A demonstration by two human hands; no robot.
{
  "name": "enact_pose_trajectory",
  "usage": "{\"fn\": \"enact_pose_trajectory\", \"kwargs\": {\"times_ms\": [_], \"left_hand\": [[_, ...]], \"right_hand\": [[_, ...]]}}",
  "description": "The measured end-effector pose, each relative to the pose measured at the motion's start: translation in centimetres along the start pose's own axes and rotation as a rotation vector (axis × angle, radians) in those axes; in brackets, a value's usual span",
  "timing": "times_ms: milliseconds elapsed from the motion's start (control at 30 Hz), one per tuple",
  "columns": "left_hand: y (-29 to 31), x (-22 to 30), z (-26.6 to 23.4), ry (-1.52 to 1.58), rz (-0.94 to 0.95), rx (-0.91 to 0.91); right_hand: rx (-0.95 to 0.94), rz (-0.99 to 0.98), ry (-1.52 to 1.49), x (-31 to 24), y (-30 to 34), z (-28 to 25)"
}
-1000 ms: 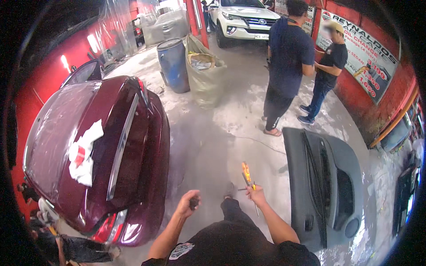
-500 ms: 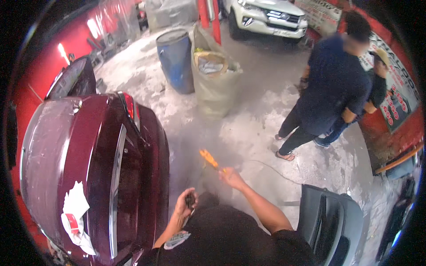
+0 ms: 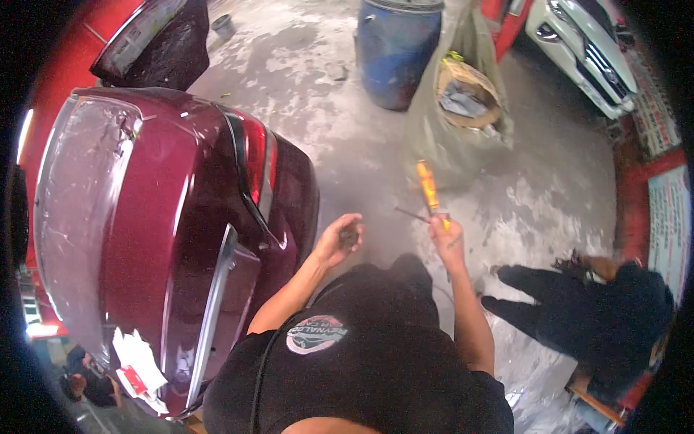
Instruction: The person removes yellow tape from a maroon car trunk, retrieves a small black component from a box, and uses a screwdriver to install it into the trunk lid. The person then wipes the trunk area with a white cloth.
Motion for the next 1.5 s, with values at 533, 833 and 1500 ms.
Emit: {"fn": "enact_pose_trajectory", "kwargs": {"times_ms": [533,833,1500], "left_hand": [[-29.1,30.9,3.6,0.068,0.195,0.285],[-36.7,51.5,-2.3,0.255,0.468,0.348],[-41.8,91.7,-24.7,0.587,0.763,0.529]], "right_hand": [[-0.615,-0.165,0.288,-16.0,-50.5,18.0],[-1.128,-0.281,0.386,-28.5,-66.2,41.2],[-1.373,-0.179,0.683,-40.0,-96.7,86.0]]}}
Point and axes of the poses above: each hand's wrist, its own y-axis away from the middle knuckle, its own z-axis out of the palm, x = y × z, the point moved 3 cm from there along -y, towards the middle knuckle, and after that the axes turned 5 degrees about y, right-handed, at the moved point
